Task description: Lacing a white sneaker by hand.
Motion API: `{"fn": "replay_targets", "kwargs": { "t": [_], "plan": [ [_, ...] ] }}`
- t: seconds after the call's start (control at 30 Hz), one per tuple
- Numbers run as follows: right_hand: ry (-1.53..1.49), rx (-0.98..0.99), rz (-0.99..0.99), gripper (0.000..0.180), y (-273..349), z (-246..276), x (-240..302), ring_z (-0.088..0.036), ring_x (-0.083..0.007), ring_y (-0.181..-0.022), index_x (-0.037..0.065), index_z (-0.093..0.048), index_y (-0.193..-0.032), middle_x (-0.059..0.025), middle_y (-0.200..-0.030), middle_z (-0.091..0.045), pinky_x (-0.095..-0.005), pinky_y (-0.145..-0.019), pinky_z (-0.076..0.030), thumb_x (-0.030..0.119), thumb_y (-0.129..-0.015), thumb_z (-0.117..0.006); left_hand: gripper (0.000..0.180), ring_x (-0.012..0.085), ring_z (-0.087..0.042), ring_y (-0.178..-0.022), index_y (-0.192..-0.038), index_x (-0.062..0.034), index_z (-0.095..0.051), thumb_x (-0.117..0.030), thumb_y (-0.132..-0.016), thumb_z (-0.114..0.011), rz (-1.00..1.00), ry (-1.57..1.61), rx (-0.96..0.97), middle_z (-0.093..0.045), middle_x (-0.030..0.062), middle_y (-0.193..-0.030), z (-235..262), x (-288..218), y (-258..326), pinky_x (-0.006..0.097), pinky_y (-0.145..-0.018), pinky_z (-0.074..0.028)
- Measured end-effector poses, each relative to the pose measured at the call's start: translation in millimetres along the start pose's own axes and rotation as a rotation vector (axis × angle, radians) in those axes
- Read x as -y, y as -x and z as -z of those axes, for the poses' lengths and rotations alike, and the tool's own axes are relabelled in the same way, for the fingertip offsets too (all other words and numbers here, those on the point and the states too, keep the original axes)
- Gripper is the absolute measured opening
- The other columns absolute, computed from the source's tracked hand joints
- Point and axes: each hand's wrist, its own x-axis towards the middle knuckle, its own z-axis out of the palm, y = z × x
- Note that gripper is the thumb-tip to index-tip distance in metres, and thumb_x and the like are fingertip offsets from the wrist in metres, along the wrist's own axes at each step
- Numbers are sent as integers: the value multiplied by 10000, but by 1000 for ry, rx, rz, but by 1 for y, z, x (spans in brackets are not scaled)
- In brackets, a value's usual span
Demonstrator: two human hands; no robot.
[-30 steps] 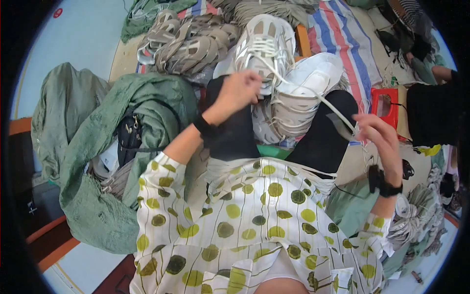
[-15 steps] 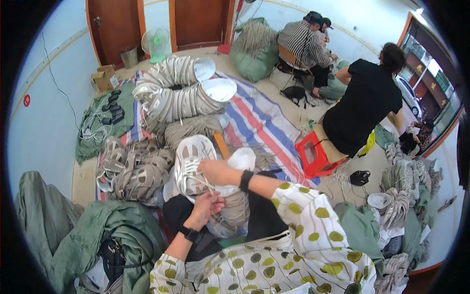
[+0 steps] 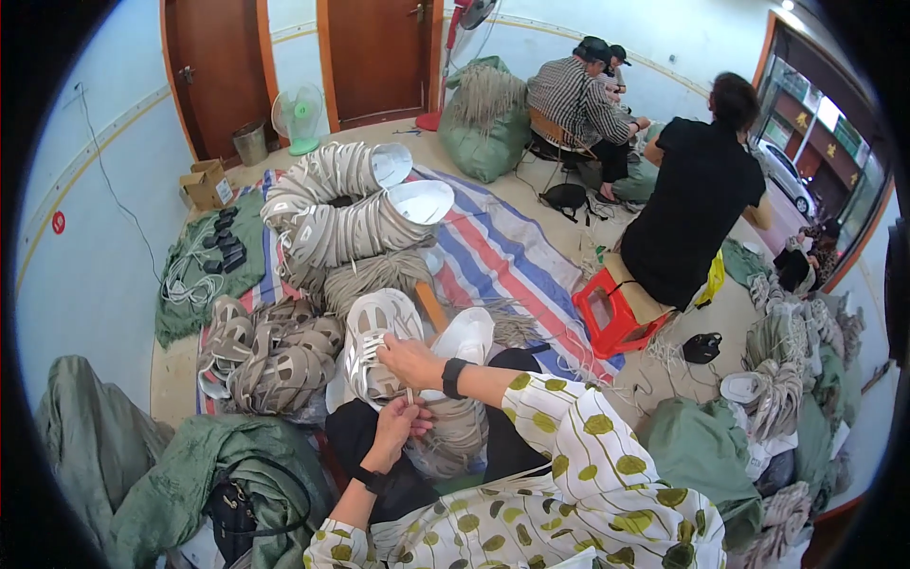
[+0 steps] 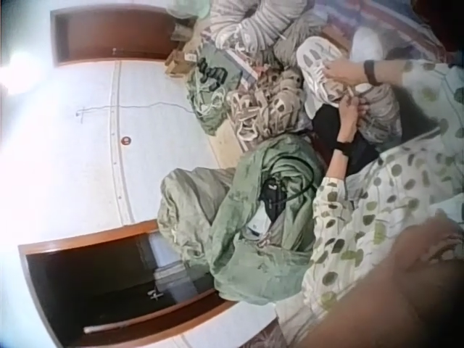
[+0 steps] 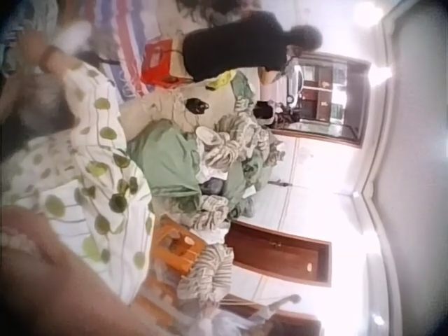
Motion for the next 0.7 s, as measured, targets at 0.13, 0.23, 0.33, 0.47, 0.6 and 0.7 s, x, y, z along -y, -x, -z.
{"fn": "replay_targets", "kwargs": {
  "t": [0.13,0.23,0.33,0.47,0.6,0.7],
  "plan": [
    [21,-40,4,179,3,-7,-6,-579,-318,-633,12,-507,-813,-188,-836,-502,-392,-543,-469,81,-662,-574,190,138,-594,-634,-1004,-6,-508,-92,-851,-434,-1,-24,-23,-606,83,-817,-1,-2,6,227,-566,-473],
    [-29,-45,-79,128,4,-8,-2,-566,-336,-646,16,-492,-812,-176,-811,-497,-407,-556,-452,78,-707,-532,190,135,-593,-637,-999,-5,-514,-90,-848,-436,-21,-27,-14,-608,85,-813,1,-3,11,226,-569,-476],
    [-67,-32,-58,140,0,1,-1,-576,-356,-679,-12,-488,-812,-202,-754,-530,-431,-575,-452,59,-698,-527,182,133,-590,-639,-989,-8,-519,-93,-848,-441,-35,-15,-26,-608,85,-806,6,-1,11,226,-567,-477],
    [-67,56,-105,120,6,12,-2,-582,-363,-682,-15,-535,-749,-208,-729,-557,-437,-589,-458,67,-664,-555,162,126,-587,-631,-966,-16,-523,-112,-852,-458,-12,-26,-40,-605,79,-787,3,-2,10,224,-557,-470],
    [-14,44,-152,105,11,18,-10,-590,-334,-653,21,-571,-703,-169,-663,-576,-417,-563,-464,96,-630,-588,174,110,-559,-581,-889,-28,-541,-181,-870,-461,-33,-21,-51,-586,54,-710,4,-1,14,208,-518,-443],
    [55,90,-191,127,13,16,-2,-598,-294,-624,71,-586,-692,-118,-630,-587,-384,-521,-460,154,-599,-613,215,94,-517,-521,-817,-40,-548,-226,-877,-459,-95,-30,-53,-558,30,-642,25,9,22,199,-483,-413]
  ]
}}
